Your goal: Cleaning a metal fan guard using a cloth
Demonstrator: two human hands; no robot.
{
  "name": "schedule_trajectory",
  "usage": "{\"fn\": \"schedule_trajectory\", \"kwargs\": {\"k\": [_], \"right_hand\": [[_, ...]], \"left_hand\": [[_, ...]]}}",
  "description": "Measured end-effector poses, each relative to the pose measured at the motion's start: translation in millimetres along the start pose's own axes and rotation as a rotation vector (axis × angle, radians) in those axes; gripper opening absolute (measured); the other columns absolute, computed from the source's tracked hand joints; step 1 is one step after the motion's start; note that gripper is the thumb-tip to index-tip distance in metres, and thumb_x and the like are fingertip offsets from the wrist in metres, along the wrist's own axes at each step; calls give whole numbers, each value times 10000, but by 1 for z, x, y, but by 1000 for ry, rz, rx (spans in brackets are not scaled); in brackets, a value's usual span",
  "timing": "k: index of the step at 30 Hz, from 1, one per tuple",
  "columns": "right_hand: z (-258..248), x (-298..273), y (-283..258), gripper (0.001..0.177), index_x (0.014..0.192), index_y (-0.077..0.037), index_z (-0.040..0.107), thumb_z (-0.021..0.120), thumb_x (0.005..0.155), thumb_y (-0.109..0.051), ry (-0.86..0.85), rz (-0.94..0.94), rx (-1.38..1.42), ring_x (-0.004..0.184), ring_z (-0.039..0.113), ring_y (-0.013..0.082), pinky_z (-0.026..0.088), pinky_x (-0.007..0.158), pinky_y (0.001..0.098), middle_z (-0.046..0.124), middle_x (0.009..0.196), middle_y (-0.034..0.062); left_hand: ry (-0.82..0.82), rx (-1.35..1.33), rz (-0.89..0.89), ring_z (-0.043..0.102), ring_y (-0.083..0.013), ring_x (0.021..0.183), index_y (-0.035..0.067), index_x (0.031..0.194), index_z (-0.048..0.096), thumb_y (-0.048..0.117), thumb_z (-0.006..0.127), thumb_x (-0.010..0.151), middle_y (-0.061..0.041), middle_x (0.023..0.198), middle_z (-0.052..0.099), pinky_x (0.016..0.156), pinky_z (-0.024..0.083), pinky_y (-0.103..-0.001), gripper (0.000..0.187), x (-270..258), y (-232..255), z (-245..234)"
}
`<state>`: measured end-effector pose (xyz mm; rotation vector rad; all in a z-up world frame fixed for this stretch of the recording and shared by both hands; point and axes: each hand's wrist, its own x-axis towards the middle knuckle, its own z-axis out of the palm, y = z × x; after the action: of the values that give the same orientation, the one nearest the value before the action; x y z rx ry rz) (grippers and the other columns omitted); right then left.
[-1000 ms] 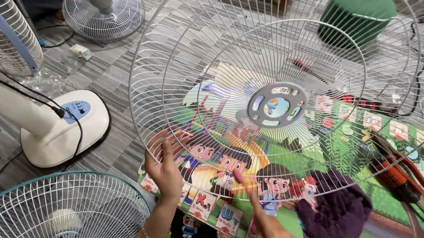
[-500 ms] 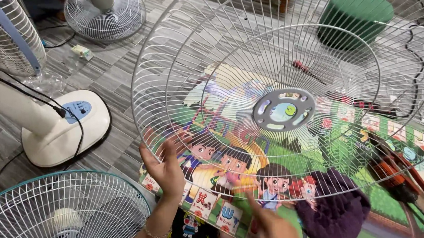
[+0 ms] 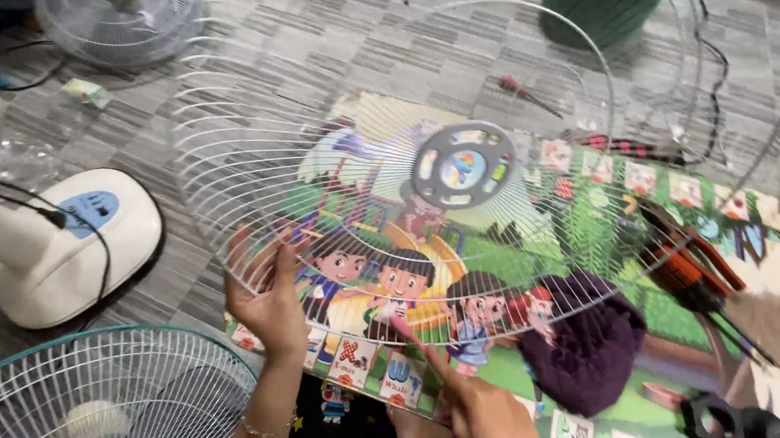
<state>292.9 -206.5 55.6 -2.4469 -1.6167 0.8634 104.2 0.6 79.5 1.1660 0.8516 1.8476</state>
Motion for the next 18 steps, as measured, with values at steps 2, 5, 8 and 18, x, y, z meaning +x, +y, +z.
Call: {"fn": "schedule_trajectory", "kwargs": {"k": [2,5,8,18], "right_hand": [[3,1,14,728,1538,-587,354,605,910,-320,-19,-40,-37,880,756,280,610,736,432,748,1091,67],[-30,-3,-2,650,1546,-548,371,566,952,-373,-2,-29,-22,726,742,196,649,673,361,762,961,49],[-44,0,-1,630,1544,-578,349,506,975,-358,44,26,-28,663,728,179,621,628,363,775,892,7],[-56,-7,0,529,1459,-534,507,551,935,-473,131,3,-35,762,735,304,549,658,452,767,1013,14]], "left_hand": [[-8,11,-26,750,-255,938,78,1479,439,-94,653,950,-182,1146,723,869,674,-328,595,-4,0,-1],[-14,35,-38,745,-264,952,70,1478,420,-105,623,963,-190,1153,714,890,661,-334,581,-5,8,-1],[-27,42,-28,746,-269,955,69,1483,421,-122,615,964,-194,1146,713,900,666,-333,586,-3,7,1],[-14,32,-23,741,-258,913,38,1479,427,-105,616,975,-189,1144,704,792,660,-321,557,-4,7,5]]}}
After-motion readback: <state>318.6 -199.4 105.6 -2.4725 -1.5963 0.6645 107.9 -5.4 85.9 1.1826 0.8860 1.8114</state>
